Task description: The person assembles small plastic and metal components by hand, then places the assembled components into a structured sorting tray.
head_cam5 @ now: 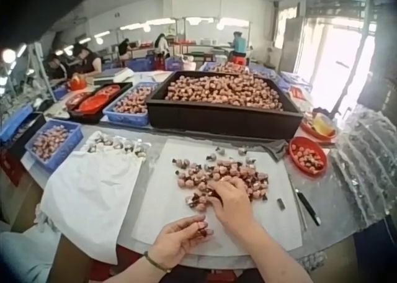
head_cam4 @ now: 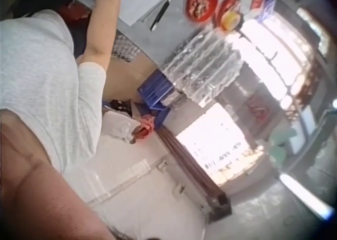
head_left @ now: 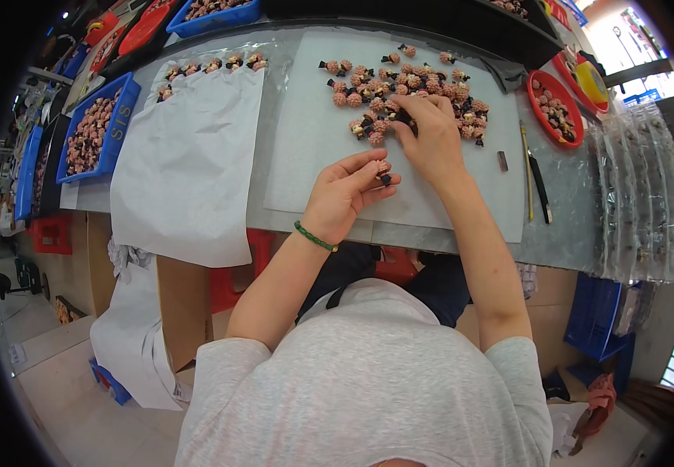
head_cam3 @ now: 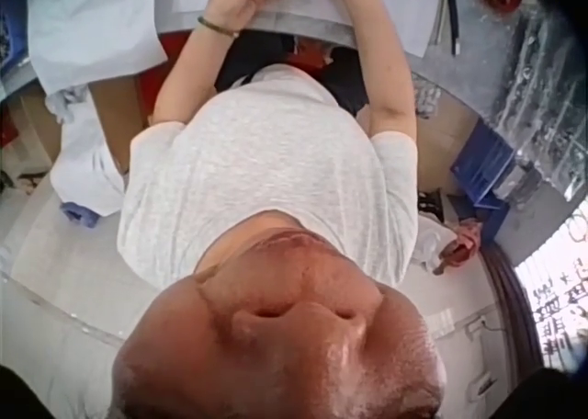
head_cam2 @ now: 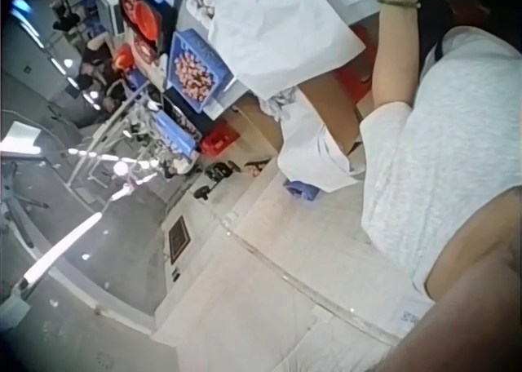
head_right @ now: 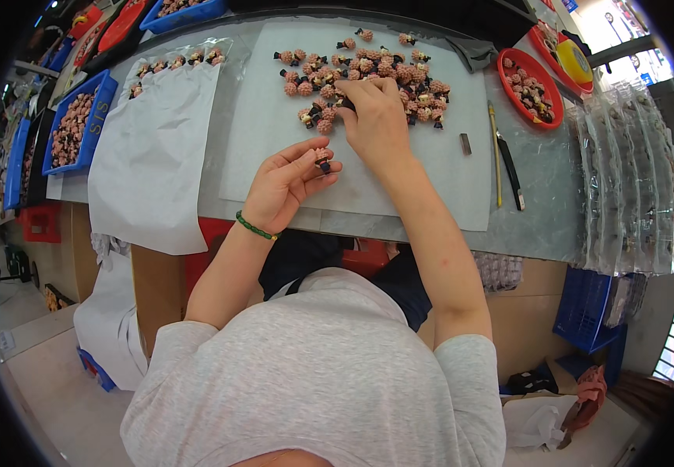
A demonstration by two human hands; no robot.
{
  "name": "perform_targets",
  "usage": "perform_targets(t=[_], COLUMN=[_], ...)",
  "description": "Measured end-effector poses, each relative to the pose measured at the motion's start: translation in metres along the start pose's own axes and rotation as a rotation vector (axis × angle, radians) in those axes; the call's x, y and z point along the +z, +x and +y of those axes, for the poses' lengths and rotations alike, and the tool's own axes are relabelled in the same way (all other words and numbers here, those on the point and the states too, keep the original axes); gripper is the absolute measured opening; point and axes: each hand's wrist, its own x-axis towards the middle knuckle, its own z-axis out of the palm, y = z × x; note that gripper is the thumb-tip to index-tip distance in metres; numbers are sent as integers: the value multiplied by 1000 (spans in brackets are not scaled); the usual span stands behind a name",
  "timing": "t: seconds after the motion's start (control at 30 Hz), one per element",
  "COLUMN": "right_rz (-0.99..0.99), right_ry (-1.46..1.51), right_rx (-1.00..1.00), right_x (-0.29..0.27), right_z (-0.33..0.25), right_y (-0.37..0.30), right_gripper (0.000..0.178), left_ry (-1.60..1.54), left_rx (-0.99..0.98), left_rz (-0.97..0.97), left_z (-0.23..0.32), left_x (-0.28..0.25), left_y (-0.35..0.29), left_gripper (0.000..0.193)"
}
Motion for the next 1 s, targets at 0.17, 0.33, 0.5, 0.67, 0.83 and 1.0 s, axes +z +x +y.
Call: perform_targets(t=[0.17,0.33,0.5,0.67,0.83,1.0], right_rz=[-8,131,143,116,204,193], right_ry=[26,402,721,886,875,868], right_rx=[-100,131,402,550,431,437], right_x=[-5,-18,-25,-27,-25,-27], right_z=[-10,-37,-51,-46,-47,-46], right_y=[-12,-55,-87,-102,-106,-106], right_gripper=[26,27,29,34,35,32], left_ry=[-63,6,301,244,133,75], left_rx=[-1,-40,-23,53,40,20], left_rz=[70,66,-41,-102,-140,-190], left_z=[4,-4,-11,-17,-19,-15], left_x=[2,1,7,7,3,3], left_y=[0,9,11,6,5,3], left_gripper=[27,28,24,20,21,25])
